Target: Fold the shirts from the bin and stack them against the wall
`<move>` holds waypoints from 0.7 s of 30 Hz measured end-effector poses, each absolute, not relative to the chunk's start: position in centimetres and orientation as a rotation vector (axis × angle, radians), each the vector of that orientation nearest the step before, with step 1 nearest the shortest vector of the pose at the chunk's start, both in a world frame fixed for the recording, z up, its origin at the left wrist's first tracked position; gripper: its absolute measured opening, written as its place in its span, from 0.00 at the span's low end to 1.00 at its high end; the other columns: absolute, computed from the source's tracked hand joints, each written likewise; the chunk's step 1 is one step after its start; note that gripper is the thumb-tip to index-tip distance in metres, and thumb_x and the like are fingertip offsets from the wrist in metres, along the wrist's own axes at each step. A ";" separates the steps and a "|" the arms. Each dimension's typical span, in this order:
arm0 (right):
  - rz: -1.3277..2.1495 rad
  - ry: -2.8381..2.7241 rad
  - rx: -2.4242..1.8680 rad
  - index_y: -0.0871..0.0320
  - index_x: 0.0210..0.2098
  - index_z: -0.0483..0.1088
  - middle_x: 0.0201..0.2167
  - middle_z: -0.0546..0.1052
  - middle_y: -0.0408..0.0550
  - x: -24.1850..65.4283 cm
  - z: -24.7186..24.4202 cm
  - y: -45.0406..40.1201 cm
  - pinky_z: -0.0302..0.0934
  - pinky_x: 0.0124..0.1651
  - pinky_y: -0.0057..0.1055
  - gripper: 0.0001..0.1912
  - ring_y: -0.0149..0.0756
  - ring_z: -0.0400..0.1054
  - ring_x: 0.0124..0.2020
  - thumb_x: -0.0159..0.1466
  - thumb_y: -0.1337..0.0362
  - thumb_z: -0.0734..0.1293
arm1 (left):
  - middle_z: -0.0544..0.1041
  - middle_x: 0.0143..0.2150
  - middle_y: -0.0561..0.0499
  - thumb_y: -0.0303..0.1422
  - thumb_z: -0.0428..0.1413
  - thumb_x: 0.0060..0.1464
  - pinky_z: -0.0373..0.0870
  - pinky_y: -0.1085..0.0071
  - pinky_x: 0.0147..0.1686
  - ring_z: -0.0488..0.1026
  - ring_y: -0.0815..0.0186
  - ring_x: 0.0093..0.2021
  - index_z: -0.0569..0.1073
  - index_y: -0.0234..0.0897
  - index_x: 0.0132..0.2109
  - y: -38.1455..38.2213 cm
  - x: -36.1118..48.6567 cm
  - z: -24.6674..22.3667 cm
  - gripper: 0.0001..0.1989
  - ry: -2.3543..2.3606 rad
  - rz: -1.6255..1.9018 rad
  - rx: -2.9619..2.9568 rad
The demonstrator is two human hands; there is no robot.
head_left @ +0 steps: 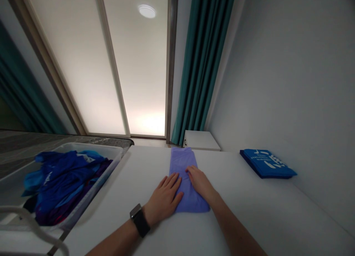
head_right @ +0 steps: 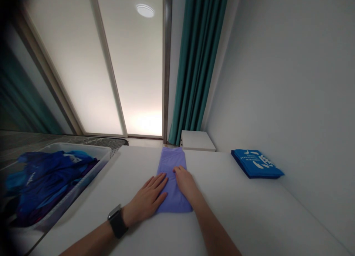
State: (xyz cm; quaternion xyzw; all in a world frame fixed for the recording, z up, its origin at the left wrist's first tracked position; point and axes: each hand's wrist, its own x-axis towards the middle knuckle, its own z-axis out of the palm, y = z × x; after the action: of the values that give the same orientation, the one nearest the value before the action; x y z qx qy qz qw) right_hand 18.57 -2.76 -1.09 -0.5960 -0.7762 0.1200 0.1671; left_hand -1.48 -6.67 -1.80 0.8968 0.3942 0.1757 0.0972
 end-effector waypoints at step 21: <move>0.393 -1.856 -1.930 0.56 0.46 0.69 0.31 0.76 0.44 23.5 -0.9 -3.3 0.55 0.35 0.26 0.14 0.34 0.68 0.31 0.69 0.63 0.55 | 0.54 0.70 0.45 0.45 0.40 0.67 0.50 0.52 0.66 0.49 0.54 0.70 0.57 0.38 0.68 -6.9 -1.4 -1.6 0.28 1.265 0.398 2.656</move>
State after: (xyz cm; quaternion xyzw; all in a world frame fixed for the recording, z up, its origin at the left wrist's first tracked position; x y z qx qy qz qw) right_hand 23.49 -3.34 -0.92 -0.6963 -0.6697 0.1418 0.2158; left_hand -1.43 -6.89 -1.59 0.8913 0.4245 0.1337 0.0863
